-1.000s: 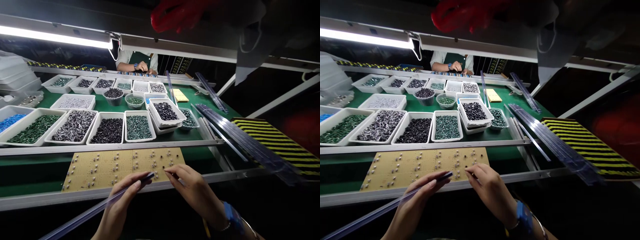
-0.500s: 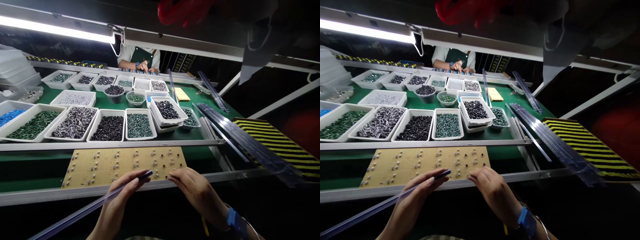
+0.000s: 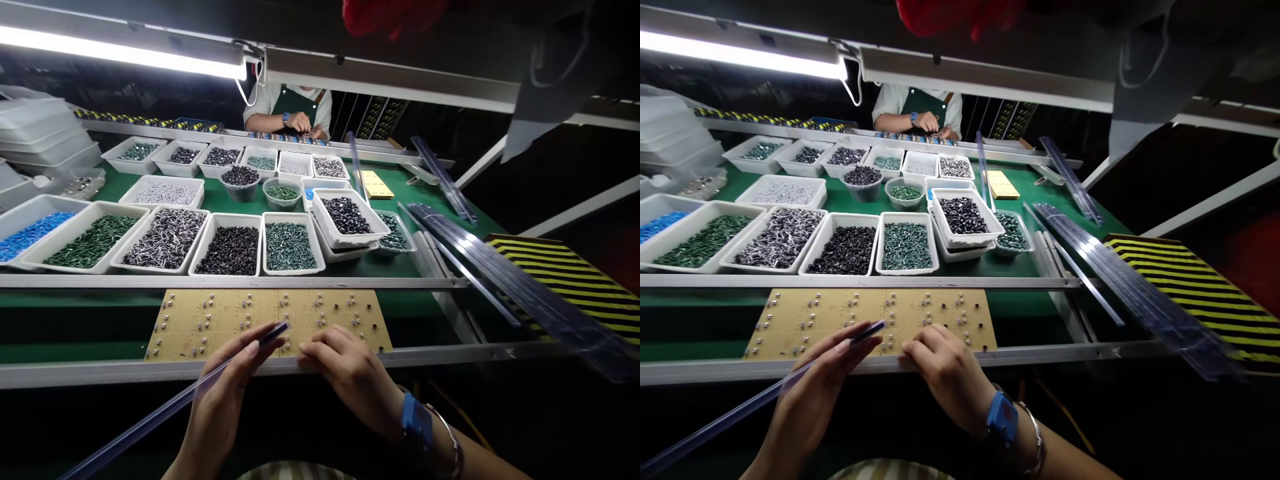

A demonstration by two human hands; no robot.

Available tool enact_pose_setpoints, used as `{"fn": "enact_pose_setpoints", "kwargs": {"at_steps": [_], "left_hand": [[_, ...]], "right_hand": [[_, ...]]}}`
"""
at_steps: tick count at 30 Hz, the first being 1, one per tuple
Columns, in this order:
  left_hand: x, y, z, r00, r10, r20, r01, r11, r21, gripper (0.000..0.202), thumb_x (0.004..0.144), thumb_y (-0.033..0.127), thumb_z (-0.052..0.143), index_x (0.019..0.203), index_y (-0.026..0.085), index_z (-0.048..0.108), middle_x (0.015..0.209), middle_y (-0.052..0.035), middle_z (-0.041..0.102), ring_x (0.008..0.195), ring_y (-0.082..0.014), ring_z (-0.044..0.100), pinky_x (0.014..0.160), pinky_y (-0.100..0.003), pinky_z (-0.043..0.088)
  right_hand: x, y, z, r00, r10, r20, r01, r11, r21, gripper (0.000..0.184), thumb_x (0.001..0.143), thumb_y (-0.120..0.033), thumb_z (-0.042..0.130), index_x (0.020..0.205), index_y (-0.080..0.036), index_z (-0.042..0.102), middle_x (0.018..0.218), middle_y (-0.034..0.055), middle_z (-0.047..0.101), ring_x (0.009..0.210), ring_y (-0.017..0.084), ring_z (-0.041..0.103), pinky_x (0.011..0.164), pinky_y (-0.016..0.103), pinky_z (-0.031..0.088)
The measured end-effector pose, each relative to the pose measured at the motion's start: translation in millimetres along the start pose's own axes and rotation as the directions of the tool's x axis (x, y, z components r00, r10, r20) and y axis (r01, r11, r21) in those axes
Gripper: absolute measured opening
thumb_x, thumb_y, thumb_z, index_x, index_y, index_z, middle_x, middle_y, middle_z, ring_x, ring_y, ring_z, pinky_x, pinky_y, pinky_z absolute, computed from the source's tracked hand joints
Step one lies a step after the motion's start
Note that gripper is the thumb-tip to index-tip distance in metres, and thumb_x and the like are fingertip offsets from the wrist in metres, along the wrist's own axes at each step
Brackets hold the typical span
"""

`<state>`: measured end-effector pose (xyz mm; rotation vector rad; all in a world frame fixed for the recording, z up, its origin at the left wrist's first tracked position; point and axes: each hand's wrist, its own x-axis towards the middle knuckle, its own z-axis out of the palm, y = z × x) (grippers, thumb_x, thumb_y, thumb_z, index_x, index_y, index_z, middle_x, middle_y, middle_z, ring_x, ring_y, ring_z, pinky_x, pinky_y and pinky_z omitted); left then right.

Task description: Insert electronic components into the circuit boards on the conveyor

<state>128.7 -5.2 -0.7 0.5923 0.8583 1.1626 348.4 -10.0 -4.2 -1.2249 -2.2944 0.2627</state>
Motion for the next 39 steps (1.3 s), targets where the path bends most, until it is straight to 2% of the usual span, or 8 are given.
{"fn": "enact_pose_setpoints", "kwargs": {"at_steps": [4, 9, 13, 21, 27, 32, 35, 39], "left_hand": [[-0.2, 0.1, -0.3, 1.0, -0.008, 0.025, 0.008, 1.0, -0.003, 0.026, 0.091, 0.03, 0.072, 0.111, 0.017, 0.081, 0.121, -0.0115, 0.078, 0.112, -0.0294, 0.074, 0.105, -0.034, 0.056], [0.2, 4.1, 0.9, 0.998, -0.013, 0.069, 0.013, 1.0, 0.0, 0.026, 0.092, 0.03, 0.07, 0.113, 0.017, 0.08, 0.123, -0.0123, 0.077, 0.114, -0.0317, 0.073, 0.108, -0.039, 0.055], [0.4, 5.1, 1.1, 0.998, -0.013, 0.063, 0.013, 1.0, 0.004, 0.028, 0.091, 0.031, 0.071, 0.113, 0.017, 0.08, 0.124, -0.0138, 0.076, 0.116, -0.0348, 0.072, 0.109, -0.045, 0.054], [1.1, 0.8, -4.0, 0.996, -0.006, 0.093, 0.004, 1.0, 0.016, 0.027, 0.094, 0.03, 0.068, 0.115, 0.018, 0.079, 0.125, -0.0115, 0.077, 0.117, -0.0305, 0.072, 0.108, -0.035, 0.054], [1.9, -1.1, -4.9, 0.995, 0.0, 0.103, 0.0, 1.0, -0.002, 0.026, 0.094, 0.029, 0.067, 0.115, 0.018, 0.079, 0.125, -0.0117, 0.077, 0.117, -0.0307, 0.072, 0.107, -0.035, 0.054], [0.6, 1.1, -3.0, 0.995, 0.002, 0.1, -0.002, 1.0, -0.003, 0.027, 0.093, 0.029, 0.068, 0.115, 0.018, 0.08, 0.123, -0.012, 0.077, 0.116, -0.0307, 0.072, 0.107, -0.035, 0.054], [-0.1, 2.1, -2.7, 0.997, -0.005, 0.082, 0.005, 1.0, 0.004, 0.027, 0.093, 0.029, 0.068, 0.114, 0.017, 0.08, 0.123, -0.0123, 0.077, 0.117, -0.0312, 0.072, 0.108, -0.036, 0.054], [-1.1, 2.6, -3.6, 0.997, -0.007, 0.076, 0.006, 1.0, 0.009, 0.027, 0.092, 0.029, 0.07, 0.114, 0.017, 0.08, 0.123, -0.0124, 0.077, 0.116, -0.0316, 0.072, 0.108, -0.037, 0.054]], "right_hand": [[-1.8, 0.2, -2.9, 1.0, -0.001, -0.022, 0.0, 0.999, -0.032, 0.015, 0.102, -0.02, 0.059, 0.11, -0.017, 0.071, 0.088, 0.0063, 0.069, 0.082, 0.021, 0.063, 0.071, 0.033, 0.055], [-6.6, -4.0, -10.4, 0.997, -0.022, 0.069, 0.027, 0.997, -0.072, 0.029, 0.102, -0.009, 0.049, 0.125, -0.014, 0.066, 0.1, 0.0098, 0.07, 0.092, 0.024, 0.064, 0.082, 0.038, 0.059], [-6.9, -3.7, -10.9, 0.999, -0.009, 0.04, 0.012, 0.997, -0.075, 0.026, 0.102, -0.009, 0.049, 0.121, -0.015, 0.067, 0.098, 0.0092, 0.07, 0.091, 0.024, 0.064, 0.083, 0.038, 0.059], [-3.4, -2.3, -8.4, 0.999, 0.013, 0.034, -0.012, 0.999, -0.03, 0.022, 0.102, -0.012, 0.054, 0.117, -0.016, 0.069, 0.093, 0.0074, 0.069, 0.087, 0.023, 0.064, 0.077, 0.036, 0.058], [-1.6, -6.0, -9.5, 0.999, 0.0, 0.032, 0.002, 0.998, -0.055, 0.021, 0.103, -0.013, 0.052, 0.115, -0.014, 0.07, 0.091, 0.0078, 0.069, 0.085, 0.023, 0.064, 0.078, 0.037, 0.058], [-7.0, -13.1, -13.9, 1.0, -0.026, -0.008, 0.025, 0.993, -0.119, 0.027, 0.104, -0.016, 0.051, 0.126, -0.013, 0.068, 0.093, 0.0092, 0.072, 0.085, 0.022, 0.066, 0.077, 0.036, 0.06], [-12.7, -14.2, -16.0, 0.999, -0.029, -0.017, 0.027, 0.989, -0.146, 0.026, 0.104, -0.017, 0.054, 0.124, -0.015, 0.07, 0.096, 0.0097, 0.071, 0.086, 0.022, 0.068, 0.077, 0.036, 0.06], [-22.3, -0.1, -26.1, 0.993, 0.053, -0.104, -0.067, 0.988, -0.142, 0.029, 0.101, -0.018, 0.061, 0.129, -0.016, 0.066, 0.1, 0.0098, 0.07, 0.093, 0.024, 0.067, 0.084, 0.039, 0.059]]}}
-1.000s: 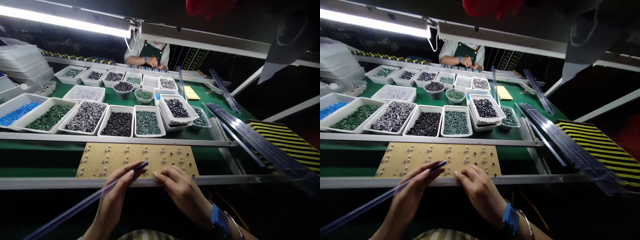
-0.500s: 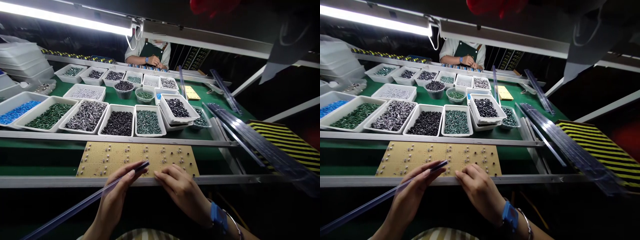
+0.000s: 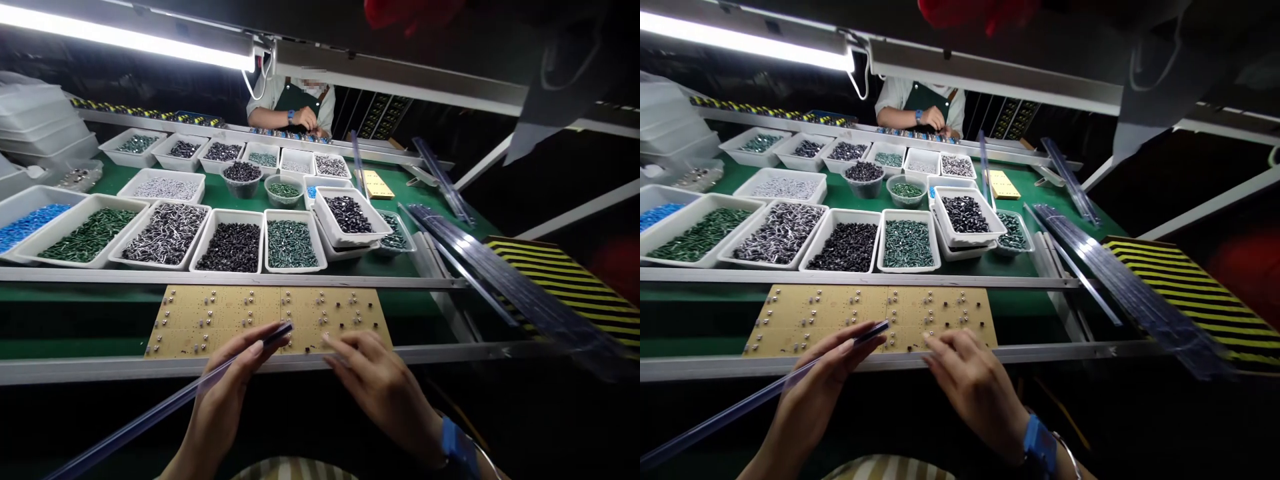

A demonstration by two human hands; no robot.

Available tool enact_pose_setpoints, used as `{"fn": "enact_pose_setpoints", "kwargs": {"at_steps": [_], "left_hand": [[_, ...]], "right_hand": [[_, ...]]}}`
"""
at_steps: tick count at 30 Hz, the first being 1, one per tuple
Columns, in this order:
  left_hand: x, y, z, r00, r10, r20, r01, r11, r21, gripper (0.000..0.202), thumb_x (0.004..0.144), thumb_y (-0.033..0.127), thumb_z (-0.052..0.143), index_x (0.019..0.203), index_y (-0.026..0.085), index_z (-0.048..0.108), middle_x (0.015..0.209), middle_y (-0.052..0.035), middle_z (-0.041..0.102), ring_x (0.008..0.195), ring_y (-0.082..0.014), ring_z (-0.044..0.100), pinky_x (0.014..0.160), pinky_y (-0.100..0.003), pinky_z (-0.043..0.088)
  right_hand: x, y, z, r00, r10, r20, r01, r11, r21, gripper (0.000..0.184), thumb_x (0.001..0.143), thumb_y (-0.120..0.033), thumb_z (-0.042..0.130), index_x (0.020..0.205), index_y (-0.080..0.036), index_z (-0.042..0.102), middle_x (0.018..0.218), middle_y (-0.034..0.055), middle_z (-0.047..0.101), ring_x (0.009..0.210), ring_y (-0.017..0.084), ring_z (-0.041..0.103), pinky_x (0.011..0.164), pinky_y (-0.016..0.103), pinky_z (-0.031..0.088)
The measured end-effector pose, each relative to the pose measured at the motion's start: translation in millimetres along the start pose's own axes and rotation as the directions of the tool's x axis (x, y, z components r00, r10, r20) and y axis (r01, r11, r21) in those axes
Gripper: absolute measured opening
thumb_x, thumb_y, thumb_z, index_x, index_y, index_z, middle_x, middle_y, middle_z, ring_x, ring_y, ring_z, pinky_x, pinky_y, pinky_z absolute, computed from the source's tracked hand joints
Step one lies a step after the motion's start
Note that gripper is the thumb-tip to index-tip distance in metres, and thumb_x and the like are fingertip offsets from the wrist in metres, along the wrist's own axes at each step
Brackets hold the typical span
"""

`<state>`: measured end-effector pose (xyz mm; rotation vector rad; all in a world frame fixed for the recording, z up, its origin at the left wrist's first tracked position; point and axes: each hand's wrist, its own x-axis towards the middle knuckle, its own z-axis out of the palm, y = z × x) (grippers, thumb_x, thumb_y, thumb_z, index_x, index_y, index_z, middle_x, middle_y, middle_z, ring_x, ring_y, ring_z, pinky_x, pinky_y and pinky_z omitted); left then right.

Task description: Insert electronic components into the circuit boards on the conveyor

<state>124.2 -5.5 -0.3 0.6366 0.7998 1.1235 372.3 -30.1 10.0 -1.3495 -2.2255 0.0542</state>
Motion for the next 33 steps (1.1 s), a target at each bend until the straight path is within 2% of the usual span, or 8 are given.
{"fn": "enact_pose_setpoints", "kwargs": {"at_steps": [4, 10, 14, 20, 23, 25, 28, 33], "left_hand": [[-0.6, -0.4, -0.2, 1.0, -0.015, -0.02, 0.015, 1.0, 0.002, 0.027, 0.092, 0.03, 0.07, 0.113, 0.017, 0.08, 0.122, -0.0119, 0.078, 0.114, -0.0305, 0.073, 0.106, -0.034, 0.055], [-1.0, -3.1, -0.2, 1.0, -0.01, -0.027, 0.01, 1.0, 0.012, 0.028, 0.092, 0.031, 0.069, 0.114, 0.017, 0.08, 0.123, -0.0118, 0.077, 0.116, -0.0302, 0.072, 0.107, -0.033, 0.055], [-2.7, -6.4, -1.5, 0.999, -0.006, -0.04, 0.007, 1.0, 0.026, 0.029, 0.091, 0.031, 0.07, 0.114, 0.016, 0.08, 0.122, -0.012, 0.078, 0.114, -0.0301, 0.073, 0.105, -0.033, 0.055], [-7.1, -9.2, 1.3, 0.999, -0.044, -0.013, 0.044, 0.996, 0.071, 0.033, 0.092, 0.036, 0.069, 0.116, 0.017, 0.079, 0.125, -0.0136, 0.076, 0.115, -0.0327, 0.072, 0.104, -0.035, 0.056], [-10.7, -8.5, 10.0, 0.997, -0.08, 0.014, 0.079, 0.994, 0.075, 0.032, 0.091, 0.038, 0.07, 0.115, 0.019, 0.079, 0.126, -0.0126, 0.076, 0.114, -0.0332, 0.073, 0.104, -0.036, 0.056], [-12.7, -10.0, 16.8, 0.992, -0.114, 0.05, 0.111, 0.991, 0.069, 0.031, 0.091, 0.039, 0.07, 0.115, 0.02, 0.08, 0.125, -0.0119, 0.076, 0.115, -0.0338, 0.072, 0.106, -0.038, 0.055], [-14.4, -16.4, 24.2, 0.988, -0.138, 0.069, 0.132, 0.987, 0.089, 0.032, 0.09, 0.041, 0.072, 0.113, 0.021, 0.08, 0.124, -0.012, 0.077, 0.122, -0.036, 0.068, 0.112, -0.044, 0.05], [-16.3, -20.5, 27.7, 0.987, -0.147, 0.066, 0.138, 0.983, 0.124, 0.032, 0.089, 0.042, 0.072, 0.111, 0.022, 0.081, 0.125, -0.012, 0.076, 0.129, -0.0383, 0.062, 0.116, -0.05, 0.046]], "right_hand": [[-11.0, 24.9, -16.3, 0.993, 0.089, -0.081, -0.089, 0.996, 0.012, 0.017, 0.097, -0.014, 0.066, 0.113, -0.019, 0.07, 0.096, 0.007, 0.067, 0.091, 0.022, 0.066, 0.082, 0.036, 0.057], [-18.0, 33.5, -18.5, 0.992, 0.083, 0.095, -0.087, 0.996, 0.036, 0.016, 0.098, -0.015, 0.064, 0.111, -0.021, 0.071, 0.1, 0.0065, 0.067, 0.093, 0.022, 0.066, 0.083, 0.036, 0.056], [-13.0, 28.7, -14.3, 0.976, 0.173, 0.134, -0.192, 0.97, 0.151, 0.011, 0.102, -0.022, 0.06, 0.101, -0.022, 0.07, 0.098, 0.005, 0.067, 0.093, 0.021, 0.065, 0.085, 0.035, 0.054], [-5.1, 20.8, -21.8, 0.848, 0.43, 0.311, -0.53, 0.715, 0.456, 0.03, 0.104, -0.043, 0.056, 0.084, -0.022, 0.066, 0.082, -0.0002, 0.064, 0.077, 0.016, 0.062, 0.072, 0.026, 0.049], [-3.2, 16.5, -23.8, 0.784, 0.472, 0.402, -0.62, 0.602, 0.502, 0.037, 0.102, -0.05, 0.055, 0.083, -0.021, 0.066, 0.08, -0.0004, 0.062, 0.075, 0.015, 0.059, 0.069, 0.025, 0.047], [-2.2, 12.0, -21.9, 0.771, 0.484, 0.414, -0.636, 0.571, 0.518, 0.037, 0.101, -0.051, 0.057, 0.082, -0.021, 0.066, 0.08, -0.0006, 0.062, 0.076, 0.015, 0.059, 0.069, 0.025, 0.047], [-0.9, 1.5, -13.9, 0.816, 0.47, 0.335, -0.576, 0.621, 0.532, 0.03, 0.102, -0.044, 0.059, 0.084, -0.022, 0.067, 0.082, -0.001, 0.064, 0.077, 0.015, 0.06, 0.07, 0.024, 0.047], [-2.5, -14.4, 2.4, 0.94, 0.333, 0.075, -0.329, 0.823, 0.463, 0.009, 0.1, -0.028, 0.065, 0.092, -0.025, 0.07, 0.088, -0.0008, 0.067, 0.079, 0.015, 0.063, 0.072, 0.024, 0.05]]}}
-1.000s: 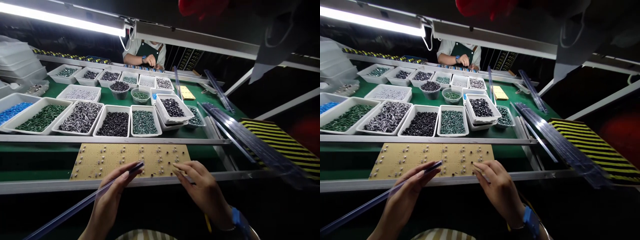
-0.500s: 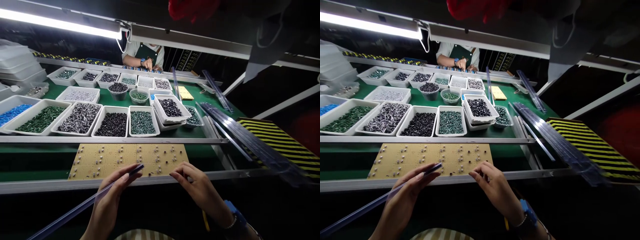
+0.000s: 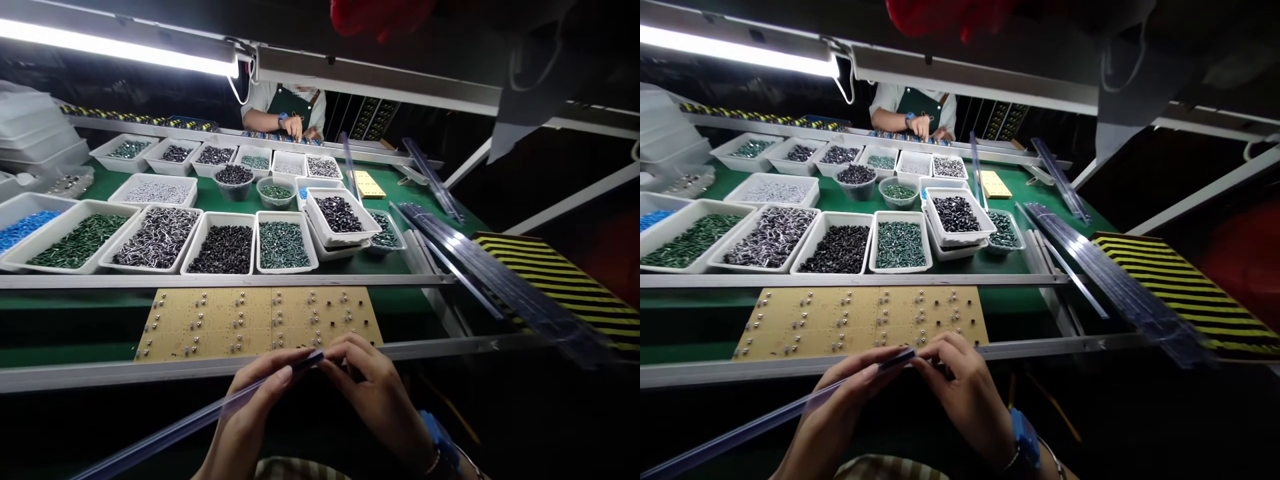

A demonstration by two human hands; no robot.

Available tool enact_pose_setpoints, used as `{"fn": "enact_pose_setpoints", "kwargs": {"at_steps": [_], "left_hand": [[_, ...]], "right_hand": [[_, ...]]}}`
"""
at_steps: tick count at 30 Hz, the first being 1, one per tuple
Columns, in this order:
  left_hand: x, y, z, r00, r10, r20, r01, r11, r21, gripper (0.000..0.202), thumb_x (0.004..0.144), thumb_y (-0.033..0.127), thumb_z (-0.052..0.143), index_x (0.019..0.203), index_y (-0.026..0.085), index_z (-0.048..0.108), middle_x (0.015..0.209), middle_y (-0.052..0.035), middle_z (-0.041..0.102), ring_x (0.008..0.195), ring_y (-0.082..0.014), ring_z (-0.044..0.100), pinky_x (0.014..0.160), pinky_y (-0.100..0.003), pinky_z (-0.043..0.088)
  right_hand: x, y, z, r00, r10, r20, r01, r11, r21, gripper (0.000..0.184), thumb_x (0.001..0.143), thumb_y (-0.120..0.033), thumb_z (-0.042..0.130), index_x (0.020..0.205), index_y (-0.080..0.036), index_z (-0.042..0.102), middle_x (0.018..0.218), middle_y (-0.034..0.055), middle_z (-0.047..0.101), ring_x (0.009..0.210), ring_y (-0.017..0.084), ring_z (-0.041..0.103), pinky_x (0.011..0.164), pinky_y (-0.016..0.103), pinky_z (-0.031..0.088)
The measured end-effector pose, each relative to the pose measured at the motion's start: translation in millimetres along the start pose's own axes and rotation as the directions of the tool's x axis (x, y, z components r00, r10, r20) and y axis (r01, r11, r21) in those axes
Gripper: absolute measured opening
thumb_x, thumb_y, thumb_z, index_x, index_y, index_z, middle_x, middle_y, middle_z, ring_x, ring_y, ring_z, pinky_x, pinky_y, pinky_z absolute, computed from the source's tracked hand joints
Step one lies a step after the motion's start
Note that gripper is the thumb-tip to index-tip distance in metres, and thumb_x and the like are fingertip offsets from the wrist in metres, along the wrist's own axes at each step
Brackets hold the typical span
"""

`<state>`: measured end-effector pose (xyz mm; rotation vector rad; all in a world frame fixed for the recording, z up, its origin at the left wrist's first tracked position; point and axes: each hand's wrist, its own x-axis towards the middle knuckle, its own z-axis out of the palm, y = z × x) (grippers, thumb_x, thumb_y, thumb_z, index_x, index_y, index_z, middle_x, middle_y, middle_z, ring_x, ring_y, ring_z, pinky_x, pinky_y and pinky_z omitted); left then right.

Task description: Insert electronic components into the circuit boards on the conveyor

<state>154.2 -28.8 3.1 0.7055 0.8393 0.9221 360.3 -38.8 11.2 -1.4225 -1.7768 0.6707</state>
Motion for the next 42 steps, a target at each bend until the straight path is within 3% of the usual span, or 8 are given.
{"fn": "enact_pose_setpoints", "kwargs": {"at_steps": [2, 6, 10, 15, 25, 30, 33, 42], "left_hand": [[-1.4, 3.3, 0.5, 1.0, 0.005, 0.017, -0.006, 1.0, 0.018, 0.03, 0.089, 0.042, 0.071, 0.111, 0.023, 0.081, 0.125, -0.0112, 0.076, 0.128, -0.0376, 0.063, 0.117, -0.05, 0.045], [-1.8, 7.4, 1.5, 0.999, 0.027, 0.036, -0.029, 0.998, 0.049, 0.027, 0.091, 0.04, 0.069, 0.11, 0.025, 0.082, 0.123, -0.0094, 0.077, 0.126, -0.0364, 0.065, 0.117, -0.05, 0.044], [1.0, 2.0, 2.3, 0.998, 0.044, 0.04, -0.045, 0.998, 0.033, 0.028, 0.091, 0.038, 0.068, 0.111, 0.023, 0.081, 0.124, -0.0107, 0.077, 0.126, -0.0363, 0.064, 0.117, -0.049, 0.045], [2.7, -2.1, 4.4, 0.997, 0.025, 0.069, -0.022, 0.999, -0.048, 0.028, 0.091, 0.036, 0.068, 0.11, 0.021, 0.081, 0.125, -0.0124, 0.076, 0.127, -0.0374, 0.064, 0.115, -0.051, 0.046], [-0.2, 2.2, 2.5, 0.999, 0.016, -0.051, -0.011, 0.995, 0.099, 0.03, 0.088, 0.041, 0.073, 0.11, 0.023, 0.082, 0.125, -0.0115, 0.076, 0.131, -0.0384, 0.061, 0.117, -0.051, 0.044], [-1.6, 3.5, 1.9, 0.996, 0.027, -0.087, -0.021, 0.997, 0.073, 0.03, 0.088, 0.04, 0.073, 0.109, 0.021, 0.081, 0.125, -0.0116, 0.076, 0.132, -0.0391, 0.06, 0.118, -0.052, 0.044], [-1.1, 1.8, 0.6, 0.994, 0.038, -0.104, -0.029, 0.996, 0.087, 0.031, 0.088, 0.042, 0.073, 0.109, 0.022, 0.081, 0.126, -0.0114, 0.076, 0.133, -0.0391, 0.059, 0.118, -0.053, 0.043], [2.0, -1.9, -1.2, 0.998, 0.01, -0.057, -0.005, 0.996, 0.091, 0.033, 0.087, 0.044, 0.073, 0.109, 0.022, 0.082, 0.126, -0.0115, 0.076, 0.131, -0.0394, 0.061, 0.119, -0.053, 0.042]], "right_hand": [[-1.7, 1.7, 3.5, 0.995, -0.076, -0.06, 0.073, 0.996, -0.047, 0.003, 0.098, -0.023, 0.068, 0.1, -0.025, 0.069, 0.09, 0.0002, 0.068, 0.081, 0.016, 0.064, 0.072, 0.025, 0.053], [-1.3, 8.6, 3.1, 0.974, -0.214, -0.07, 0.203, 0.969, -0.139, 0.023, 0.098, -0.015, 0.066, 0.118, -0.024, 0.068, 0.097, 0.0039, 0.069, 0.087, 0.018, 0.066, 0.077, 0.027, 0.056], [0.2, 12.6, 3.1, 0.938, -0.329, -0.109, 0.308, 0.935, -0.173, 0.026, 0.095, -0.005, 0.065, 0.111, -0.023, 0.072, 0.09, 0.0041, 0.066, 0.082, 0.017, 0.064, 0.073, 0.028, 0.056], [-3.0, 10.3, 5.0, 0.938, -0.32, -0.13, 0.295, 0.938, -0.181, 0.026, 0.093, -0.007, 0.067, 0.112, -0.023, 0.072, 0.09, 0.0055, 0.067, 0.082, 0.019, 0.066, 0.072, 0.031, 0.057], [-1.7, 30.4, -15.4, 0.976, -0.202, -0.083, 0.171, 0.943, -0.286, 0.015, 0.096, -0.015, 0.067, 0.108, -0.023, 0.074, 0.099, 0.0069, 0.066, 0.094, 0.021, 0.067, 0.082, 0.034, 0.059], [-4.6, 39.2, -25.1, 0.971, -0.238, 0.016, 0.227, 0.903, -0.365, 0.026, 0.097, -0.01, 0.063, 0.115, -0.025, 0.075, 0.102, 0.0076, 0.065, 0.095, 0.021, 0.065, 0.081, 0.035, 0.058], [-5.9, 42.9, -28.8, 0.971, -0.237, 0.01, 0.22, 0.885, -0.409, 0.023, 0.096, -0.013, 0.065, 0.114, -0.024, 0.075, 0.101, 0.0077, 0.065, 0.095, 0.022, 0.064, 0.082, 0.037, 0.058], [2.4, 32.4, -31.8, 0.981, -0.181, 0.072, 0.194, 0.876, -0.441, 0.012, 0.099, -0.018, 0.063, 0.105, -0.022, 0.072, 0.095, 0.0064, 0.073, 0.09, 0.024, 0.068, 0.083, 0.042, 0.057]]}}
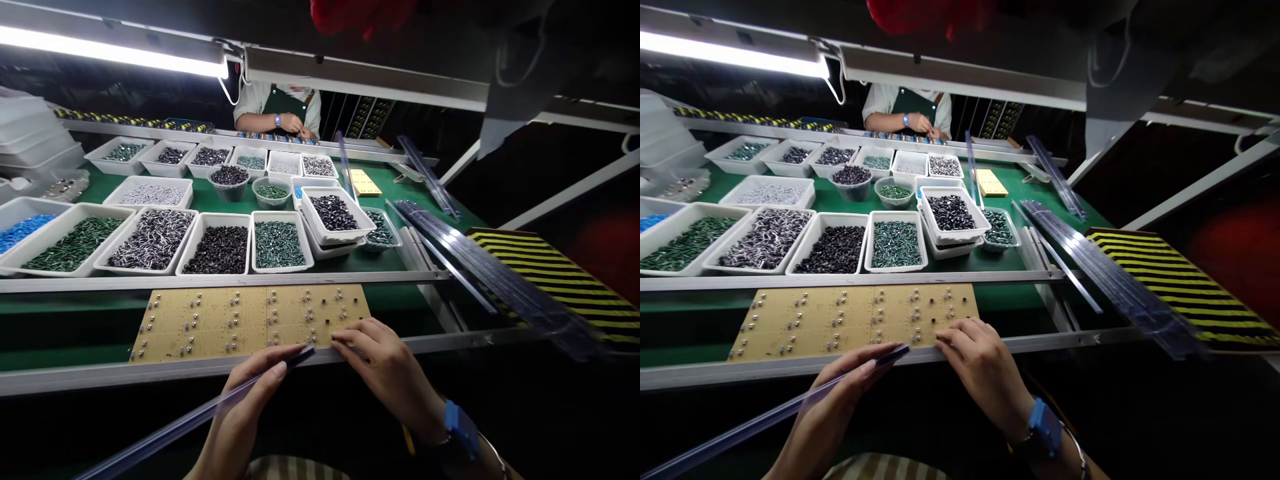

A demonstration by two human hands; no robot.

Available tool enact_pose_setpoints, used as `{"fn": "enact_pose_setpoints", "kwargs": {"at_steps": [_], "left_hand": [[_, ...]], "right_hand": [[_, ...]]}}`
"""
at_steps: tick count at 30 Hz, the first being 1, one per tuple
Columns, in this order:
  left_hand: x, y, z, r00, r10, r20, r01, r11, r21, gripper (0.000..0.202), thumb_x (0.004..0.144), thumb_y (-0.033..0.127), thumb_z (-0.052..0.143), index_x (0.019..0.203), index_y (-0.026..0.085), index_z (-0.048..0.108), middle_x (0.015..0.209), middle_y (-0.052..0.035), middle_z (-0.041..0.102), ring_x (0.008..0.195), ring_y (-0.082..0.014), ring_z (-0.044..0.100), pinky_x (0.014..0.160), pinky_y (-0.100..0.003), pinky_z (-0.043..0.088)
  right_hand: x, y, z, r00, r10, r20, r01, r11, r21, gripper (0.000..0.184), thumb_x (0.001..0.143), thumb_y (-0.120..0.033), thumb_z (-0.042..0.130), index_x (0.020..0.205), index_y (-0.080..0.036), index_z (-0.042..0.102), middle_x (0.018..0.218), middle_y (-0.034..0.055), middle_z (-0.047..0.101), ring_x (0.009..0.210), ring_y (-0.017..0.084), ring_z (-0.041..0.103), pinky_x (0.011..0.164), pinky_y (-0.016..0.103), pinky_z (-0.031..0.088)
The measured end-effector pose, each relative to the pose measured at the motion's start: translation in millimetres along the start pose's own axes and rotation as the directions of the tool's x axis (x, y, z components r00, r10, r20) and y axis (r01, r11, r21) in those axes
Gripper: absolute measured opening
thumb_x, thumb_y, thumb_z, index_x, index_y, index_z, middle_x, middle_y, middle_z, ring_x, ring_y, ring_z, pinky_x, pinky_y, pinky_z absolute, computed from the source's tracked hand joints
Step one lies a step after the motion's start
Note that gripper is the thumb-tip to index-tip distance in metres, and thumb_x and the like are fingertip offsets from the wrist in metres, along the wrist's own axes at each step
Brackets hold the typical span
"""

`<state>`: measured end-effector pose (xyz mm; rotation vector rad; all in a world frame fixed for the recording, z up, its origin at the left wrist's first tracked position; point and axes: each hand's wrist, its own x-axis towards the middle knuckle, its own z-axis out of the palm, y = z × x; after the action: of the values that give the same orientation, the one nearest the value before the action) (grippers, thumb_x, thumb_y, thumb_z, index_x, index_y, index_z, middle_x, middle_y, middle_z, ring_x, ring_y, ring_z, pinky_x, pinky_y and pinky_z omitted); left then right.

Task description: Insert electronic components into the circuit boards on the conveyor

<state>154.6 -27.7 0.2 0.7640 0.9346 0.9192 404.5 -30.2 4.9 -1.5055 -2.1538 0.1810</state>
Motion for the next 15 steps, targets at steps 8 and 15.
{"fn": "enact_pose_setpoints", "kwargs": {"at_steps": [8, 15], "left_hand": [[1.5, -5.0, 4.4, 0.996, -0.043, 0.083, 0.058, 0.982, -0.181, 0.031, 0.087, 0.039, 0.074, 0.109, 0.019, 0.081, 0.123, -0.0136, 0.077, 0.126, -0.0369, 0.065, 0.114, -0.048, 0.048], [3.3, -8.9, 4.8, 0.987, -0.049, 0.155, 0.087, 0.965, -0.247, 0.028, 0.089, 0.034, 0.072, 0.11, 0.017, 0.081, 0.121, -0.0145, 0.077, 0.123, -0.0345, 0.067, 0.113, -0.043, 0.049]], "right_hand": [[1.1, -22.7, 3.1, 0.991, -0.006, -0.133, 0.051, 0.94, 0.338, 0.016, 0.096, -0.015, 0.068, 0.107, -0.025, 0.073, 0.095, 0.0041, 0.073, 0.089, 0.019, 0.07, 0.078, 0.031, 0.06], [-0.7, -26.9, 10.1, 0.985, 0.002, -0.172, 0.056, 0.943, 0.329, 0.014, 0.096, -0.016, 0.068, 0.104, -0.025, 0.073, 0.093, 0.0046, 0.072, 0.088, 0.02, 0.071, 0.076, 0.032, 0.062]]}}
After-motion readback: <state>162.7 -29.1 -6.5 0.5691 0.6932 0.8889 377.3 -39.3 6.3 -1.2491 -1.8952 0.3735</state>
